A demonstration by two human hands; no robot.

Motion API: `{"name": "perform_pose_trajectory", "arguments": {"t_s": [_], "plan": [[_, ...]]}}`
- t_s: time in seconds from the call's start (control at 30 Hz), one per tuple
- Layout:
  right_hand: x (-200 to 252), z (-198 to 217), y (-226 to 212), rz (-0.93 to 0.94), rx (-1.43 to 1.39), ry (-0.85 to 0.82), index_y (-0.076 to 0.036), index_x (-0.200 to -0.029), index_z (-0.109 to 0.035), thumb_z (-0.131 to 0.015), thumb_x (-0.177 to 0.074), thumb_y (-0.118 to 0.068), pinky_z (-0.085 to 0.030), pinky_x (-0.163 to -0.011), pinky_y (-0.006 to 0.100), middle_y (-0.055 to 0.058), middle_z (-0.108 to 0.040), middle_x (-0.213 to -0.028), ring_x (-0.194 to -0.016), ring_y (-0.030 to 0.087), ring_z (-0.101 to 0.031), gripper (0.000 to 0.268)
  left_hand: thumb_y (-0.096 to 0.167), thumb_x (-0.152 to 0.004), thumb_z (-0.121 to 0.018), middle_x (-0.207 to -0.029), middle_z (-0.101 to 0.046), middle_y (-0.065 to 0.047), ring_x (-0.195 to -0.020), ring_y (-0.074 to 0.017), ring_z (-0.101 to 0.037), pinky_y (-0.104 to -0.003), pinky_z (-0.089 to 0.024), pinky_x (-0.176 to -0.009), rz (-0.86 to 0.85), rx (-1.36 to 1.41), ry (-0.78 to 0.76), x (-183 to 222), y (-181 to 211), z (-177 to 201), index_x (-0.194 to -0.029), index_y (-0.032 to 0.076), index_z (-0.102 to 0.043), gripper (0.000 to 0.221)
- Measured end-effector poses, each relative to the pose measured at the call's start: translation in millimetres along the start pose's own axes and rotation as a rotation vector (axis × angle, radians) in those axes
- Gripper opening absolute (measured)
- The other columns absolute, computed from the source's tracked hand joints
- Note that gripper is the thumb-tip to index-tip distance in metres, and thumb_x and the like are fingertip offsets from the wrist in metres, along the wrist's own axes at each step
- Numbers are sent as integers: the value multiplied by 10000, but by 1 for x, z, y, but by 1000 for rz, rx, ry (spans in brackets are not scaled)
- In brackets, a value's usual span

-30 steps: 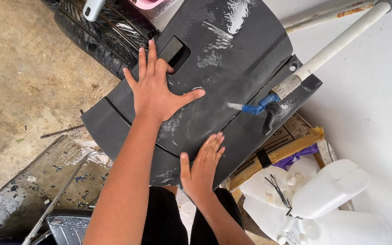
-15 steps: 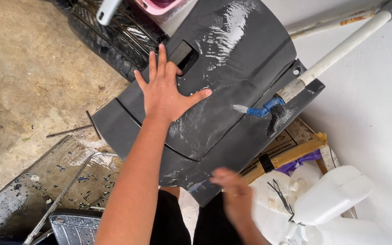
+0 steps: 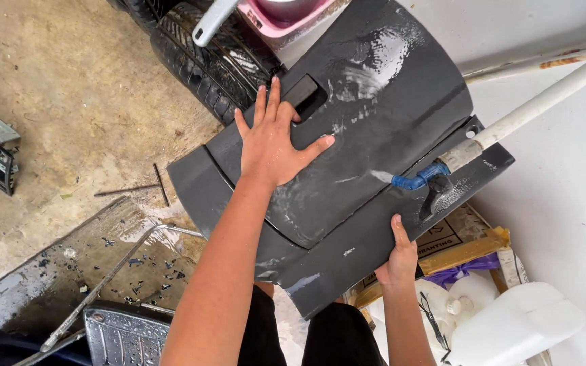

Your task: The person holds a large black plastic cover under a running tap and scrubs its surfaces with both hands. They rotate the cover to rinse multiple sides and edges, then set it down on the floor while water continues to run over it.

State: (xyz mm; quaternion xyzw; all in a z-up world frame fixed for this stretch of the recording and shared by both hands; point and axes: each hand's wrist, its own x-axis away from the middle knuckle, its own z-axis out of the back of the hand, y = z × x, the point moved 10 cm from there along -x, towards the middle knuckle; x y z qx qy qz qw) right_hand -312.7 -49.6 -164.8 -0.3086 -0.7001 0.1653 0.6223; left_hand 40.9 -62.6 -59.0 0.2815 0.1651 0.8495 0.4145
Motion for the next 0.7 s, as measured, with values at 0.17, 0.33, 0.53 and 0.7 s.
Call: {"name": "perform_pose_trajectory", "arguments": {"t_s": [0.17, 0.33, 0.53, 0.7], "plan": [[9, 0, 0, 44, 40, -16, -73, -1165, -700, -685, -1027, -333, -669, -710, 445, 182, -763, -1037, -867, 305, -773, 295, 760, -903, -618, -1696, -209, -162, -1567, -395, -209, -806, -84, -1165, -48, 78, 65, 4, -9, 2, -1120, 193, -470, 626], [-1, 6, 4, 46, -15, -59, -54, -1134, -712, -638, -1053, -370, -661, -726, 479, 193, -760, -1062, -882, 322, -770, 335, 521, -912, -740, -1655, -254, -272, -1521, -489, -257, -799, -114, -1150, -133, 283, 88, 42, -14, 37, -1344, 178, -420, 637], [8, 29, 43, -157, 59, 77, -51, -1344, -621, -645, -922, -447, -610, -860, 450, 125, -707, -1164, -992, 285, -691, 579, 757, -805, -599, -1706, -1, -191, -1543, -410, 9, -781, -91, -1116, 464, -126, 82, 132, -76, 108, -1635, 138, -192, 1112], [18, 53, 68, -113, -55, -82, 6, -1271, -647, -601, -1001, -420, -581, -935, 475, 175, -717, -1153, -1046, 340, -693, 506, 424, -860, -644, -1713, -228, -59, -1531, -262, -331, -474, -291, -1247, 858, 724, -43, 179, -89, 61, -1653, 182, -44, 1023]]}}
